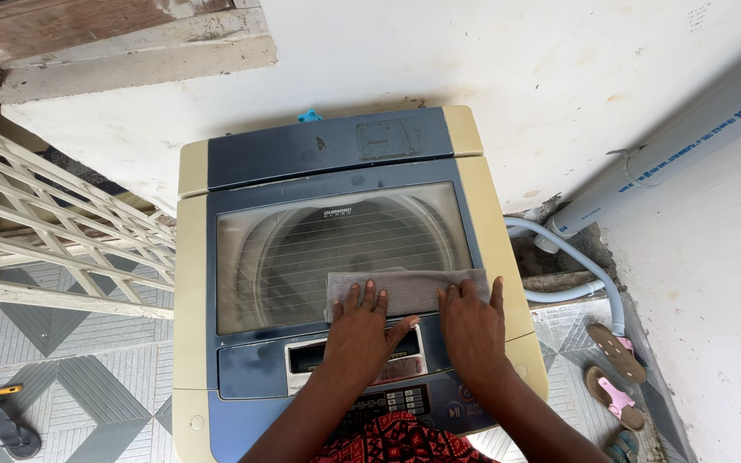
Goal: The person wipes down the glass lid and top surfaces of a washing machine using a cloth.
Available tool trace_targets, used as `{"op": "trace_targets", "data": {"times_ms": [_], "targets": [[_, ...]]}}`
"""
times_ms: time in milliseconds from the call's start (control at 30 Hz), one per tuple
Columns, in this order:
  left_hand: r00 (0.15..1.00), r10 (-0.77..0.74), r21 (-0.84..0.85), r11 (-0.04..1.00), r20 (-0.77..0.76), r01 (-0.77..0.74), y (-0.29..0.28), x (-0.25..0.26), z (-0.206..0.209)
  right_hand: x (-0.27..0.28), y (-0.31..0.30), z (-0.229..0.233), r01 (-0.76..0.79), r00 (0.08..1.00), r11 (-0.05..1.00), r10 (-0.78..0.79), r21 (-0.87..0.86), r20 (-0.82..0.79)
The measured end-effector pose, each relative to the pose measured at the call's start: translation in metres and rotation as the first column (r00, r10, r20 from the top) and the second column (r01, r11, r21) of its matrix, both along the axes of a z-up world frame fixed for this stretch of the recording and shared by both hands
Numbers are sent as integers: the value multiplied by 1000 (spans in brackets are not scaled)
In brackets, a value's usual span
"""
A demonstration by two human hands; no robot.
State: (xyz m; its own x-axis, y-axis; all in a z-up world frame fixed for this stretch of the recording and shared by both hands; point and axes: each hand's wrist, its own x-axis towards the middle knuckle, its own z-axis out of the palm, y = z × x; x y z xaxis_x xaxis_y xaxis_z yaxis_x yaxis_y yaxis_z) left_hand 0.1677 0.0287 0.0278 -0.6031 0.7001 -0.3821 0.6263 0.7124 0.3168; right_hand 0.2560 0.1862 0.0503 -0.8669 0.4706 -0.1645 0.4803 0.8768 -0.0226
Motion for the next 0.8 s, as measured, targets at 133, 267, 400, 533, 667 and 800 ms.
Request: {"op": "trace_targets", "data": {"times_ms": [133, 267, 400, 533, 667, 800], "targets": [[994, 25, -26, 999, -104, -28, 10, -7, -11, -17, 8, -17, -98, 950, 992, 118, 82, -290], [993, 57, -27, 998, -103, -60, 24, -42, -21, -55, 32, -31, -109, 944, 994, 112, 28, -311], [989, 106, 1, 994, -103, -107, 39, -84, -21, -99, 50, -37, -133, 929, 991, 113, -34, -351], [960, 164, 82, 986, -227, -149, 43, -114, -31, -124, 50, -51, -208, 889, 977, 209, 47, -408], [933, 176, 140, 981, -314, -138, 27, -116, -40, -114, 32, -55, -230, 872, 972, 230, 52, -432], [946, 176, 91, 983, -274, -156, -10, -95, -29, -77, -6, -42, -294, 863, 955, 285, 43, -418]]}}
